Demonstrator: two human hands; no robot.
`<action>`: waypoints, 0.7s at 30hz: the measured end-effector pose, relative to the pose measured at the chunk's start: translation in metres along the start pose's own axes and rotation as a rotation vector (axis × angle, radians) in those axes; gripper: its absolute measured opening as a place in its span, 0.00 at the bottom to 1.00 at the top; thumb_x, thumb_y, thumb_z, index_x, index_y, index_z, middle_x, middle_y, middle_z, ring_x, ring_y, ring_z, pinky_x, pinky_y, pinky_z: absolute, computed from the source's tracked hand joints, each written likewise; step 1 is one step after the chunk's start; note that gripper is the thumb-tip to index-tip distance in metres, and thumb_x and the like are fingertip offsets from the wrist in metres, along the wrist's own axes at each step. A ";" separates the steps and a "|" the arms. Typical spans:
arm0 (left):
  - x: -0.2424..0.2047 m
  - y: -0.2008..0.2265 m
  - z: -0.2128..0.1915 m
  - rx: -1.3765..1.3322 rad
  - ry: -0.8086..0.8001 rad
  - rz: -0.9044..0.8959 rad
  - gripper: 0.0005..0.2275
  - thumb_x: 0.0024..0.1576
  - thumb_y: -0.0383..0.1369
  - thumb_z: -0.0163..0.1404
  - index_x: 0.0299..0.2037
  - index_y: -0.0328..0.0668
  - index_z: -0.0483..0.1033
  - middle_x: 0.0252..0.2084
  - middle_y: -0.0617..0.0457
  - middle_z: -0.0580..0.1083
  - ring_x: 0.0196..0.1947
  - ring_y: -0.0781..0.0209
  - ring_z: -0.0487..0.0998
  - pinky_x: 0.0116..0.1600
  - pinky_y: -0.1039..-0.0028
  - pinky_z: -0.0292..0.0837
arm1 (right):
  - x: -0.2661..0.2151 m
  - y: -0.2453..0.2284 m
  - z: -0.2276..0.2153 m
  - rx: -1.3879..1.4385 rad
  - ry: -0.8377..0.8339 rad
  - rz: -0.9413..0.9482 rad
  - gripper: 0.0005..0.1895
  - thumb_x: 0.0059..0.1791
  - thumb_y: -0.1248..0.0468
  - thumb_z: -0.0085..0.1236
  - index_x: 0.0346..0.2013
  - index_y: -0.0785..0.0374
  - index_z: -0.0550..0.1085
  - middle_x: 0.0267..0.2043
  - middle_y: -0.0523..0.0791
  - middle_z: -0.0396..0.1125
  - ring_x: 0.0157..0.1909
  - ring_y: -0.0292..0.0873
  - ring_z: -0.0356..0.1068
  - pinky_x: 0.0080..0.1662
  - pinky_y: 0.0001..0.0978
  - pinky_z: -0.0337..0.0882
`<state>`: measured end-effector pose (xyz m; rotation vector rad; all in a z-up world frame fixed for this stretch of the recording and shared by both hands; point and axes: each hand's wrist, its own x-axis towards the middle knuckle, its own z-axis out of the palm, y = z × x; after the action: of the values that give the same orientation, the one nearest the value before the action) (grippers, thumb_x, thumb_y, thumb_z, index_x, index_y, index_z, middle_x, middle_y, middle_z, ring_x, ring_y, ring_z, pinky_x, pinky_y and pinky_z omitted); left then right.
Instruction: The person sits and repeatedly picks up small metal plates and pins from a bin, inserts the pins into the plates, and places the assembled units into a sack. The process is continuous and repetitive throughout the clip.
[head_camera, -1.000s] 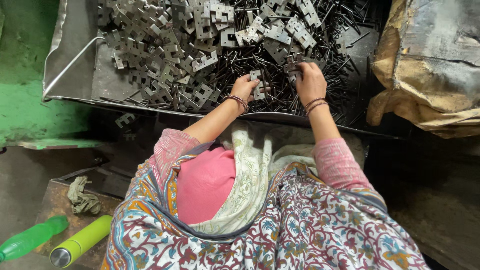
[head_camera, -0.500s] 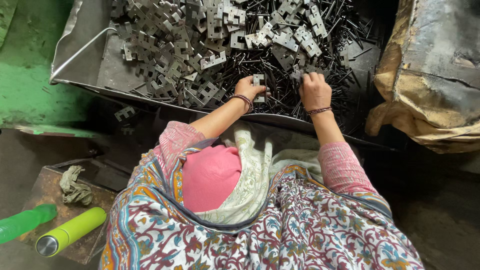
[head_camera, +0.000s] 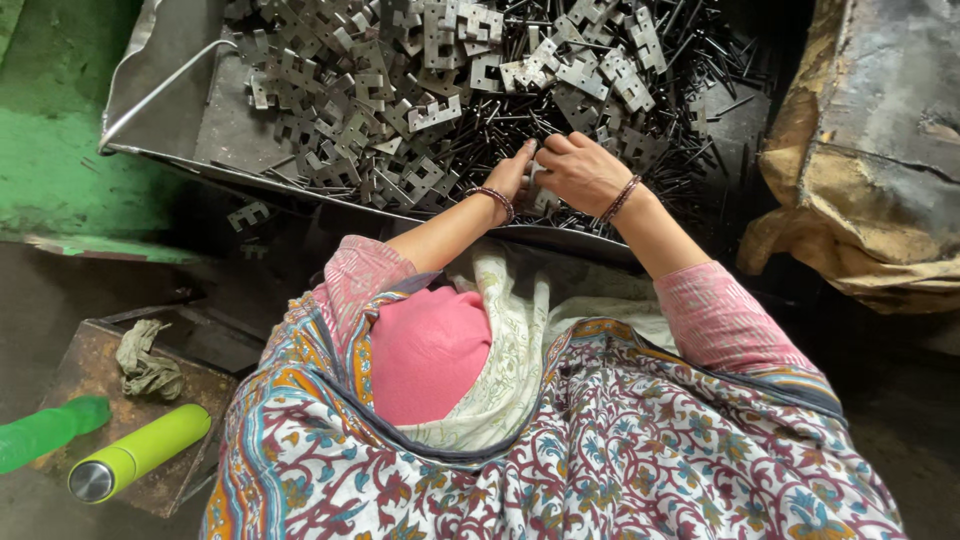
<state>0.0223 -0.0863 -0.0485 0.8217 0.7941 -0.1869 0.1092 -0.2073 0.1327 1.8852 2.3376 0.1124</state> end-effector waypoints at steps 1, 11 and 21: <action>0.006 -0.003 -0.001 0.005 0.009 0.007 0.28 0.62 0.59 0.40 0.41 0.39 0.79 0.32 0.51 0.78 0.29 0.60 0.78 0.33 0.69 0.77 | 0.005 -0.001 0.002 0.003 0.016 -0.040 0.06 0.44 0.59 0.56 0.34 0.47 0.79 0.45 0.36 0.67 0.53 0.39 0.64 0.51 0.30 0.66; 0.009 -0.006 -0.003 -0.172 -0.187 -0.010 0.27 0.61 0.56 0.37 0.41 0.37 0.75 0.34 0.47 0.79 0.30 0.53 0.82 0.35 0.62 0.81 | -0.025 0.008 0.039 0.522 0.449 0.388 0.19 0.45 0.75 0.57 0.51 0.64 0.78 0.55 0.48 0.72 0.58 0.52 0.69 0.58 0.41 0.72; 0.026 -0.020 -0.008 -0.026 -0.166 0.217 0.09 0.68 0.30 0.42 0.51 0.40 0.75 0.40 0.53 0.77 0.36 0.62 0.79 0.39 0.67 0.80 | -0.008 -0.072 0.074 0.615 0.381 0.953 0.24 0.45 0.62 0.66 0.54 0.67 0.75 0.51 0.54 0.70 0.52 0.59 0.68 0.50 0.47 0.71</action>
<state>0.0270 -0.0902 -0.0814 0.8500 0.5463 -0.0501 0.0528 -0.2320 0.0500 3.3956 1.4832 -0.1967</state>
